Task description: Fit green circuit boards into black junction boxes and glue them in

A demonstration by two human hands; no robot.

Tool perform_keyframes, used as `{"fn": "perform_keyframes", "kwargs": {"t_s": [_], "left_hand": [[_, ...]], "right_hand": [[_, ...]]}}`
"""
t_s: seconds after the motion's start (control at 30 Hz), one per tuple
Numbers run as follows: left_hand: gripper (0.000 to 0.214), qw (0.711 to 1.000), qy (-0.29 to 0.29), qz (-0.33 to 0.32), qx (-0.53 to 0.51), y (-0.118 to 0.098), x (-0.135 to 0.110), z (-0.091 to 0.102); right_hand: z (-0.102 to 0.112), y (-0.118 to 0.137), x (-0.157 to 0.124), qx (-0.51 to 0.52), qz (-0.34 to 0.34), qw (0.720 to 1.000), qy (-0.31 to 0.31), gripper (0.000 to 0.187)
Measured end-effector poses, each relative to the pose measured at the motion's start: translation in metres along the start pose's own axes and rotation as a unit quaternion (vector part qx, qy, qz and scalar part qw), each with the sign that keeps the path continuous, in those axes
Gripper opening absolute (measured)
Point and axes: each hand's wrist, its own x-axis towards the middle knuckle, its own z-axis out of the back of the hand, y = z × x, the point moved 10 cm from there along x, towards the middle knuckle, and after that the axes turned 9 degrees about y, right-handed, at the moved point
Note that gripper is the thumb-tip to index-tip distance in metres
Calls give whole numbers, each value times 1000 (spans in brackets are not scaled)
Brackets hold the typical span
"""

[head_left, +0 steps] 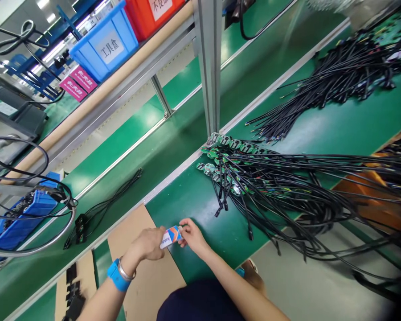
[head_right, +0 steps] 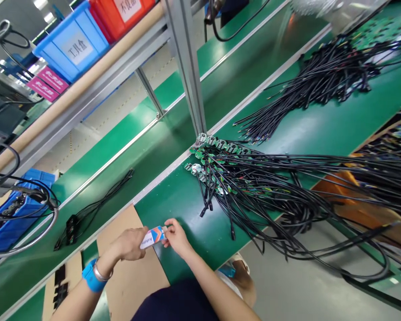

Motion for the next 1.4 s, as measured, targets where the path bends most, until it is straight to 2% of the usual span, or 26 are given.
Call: {"fn": "perform_keyframes", "kwargs": {"t_s": [0.07,0.17,0.27,0.37,0.47,0.57,0.67,0.8,0.9,1.07,1.23,1.4], "left_hand": [[34,1000,-1,-5,-10,4,0,0],[34,1000,12,-11,-24,10,2,-2],[34,999,32,-14,-36,13,6,-7],[35,998,46,-19,-44,10,9,-10],[34,997,56,-25,-54,7,11,-11],[35,995,58,-25,-72,15,8,-14],[35,995,45,0,-92,36,4,-25],[36,992,6,64,-112,63,3,-55],[39,986,-26,114,-116,70,3,-76],[37,973,-70,186,-114,73,-10,-88],[36,965,-76,195,-160,77,-19,-97],[36,949,-95,195,-229,88,-8,-118]], "right_hand": [[1,9,-1,-23,37,999,0,18],[-2,19,-3,-45,69,996,36,16],[-4,20,-7,-48,69,994,64,31],[-4,14,-8,-43,56,995,67,49],[1,8,-5,-52,46,996,48,41],[20,10,-3,-73,42,996,1,26],[52,22,-11,-97,37,993,-56,23],[89,35,-30,-139,6,983,-118,23],[103,35,-43,-158,-26,973,-167,25],[95,25,-55,-159,-69,960,-220,30],[77,16,-54,-171,-94,958,-209,31],[80,20,-46,-196,-94,951,-218,29]]}}
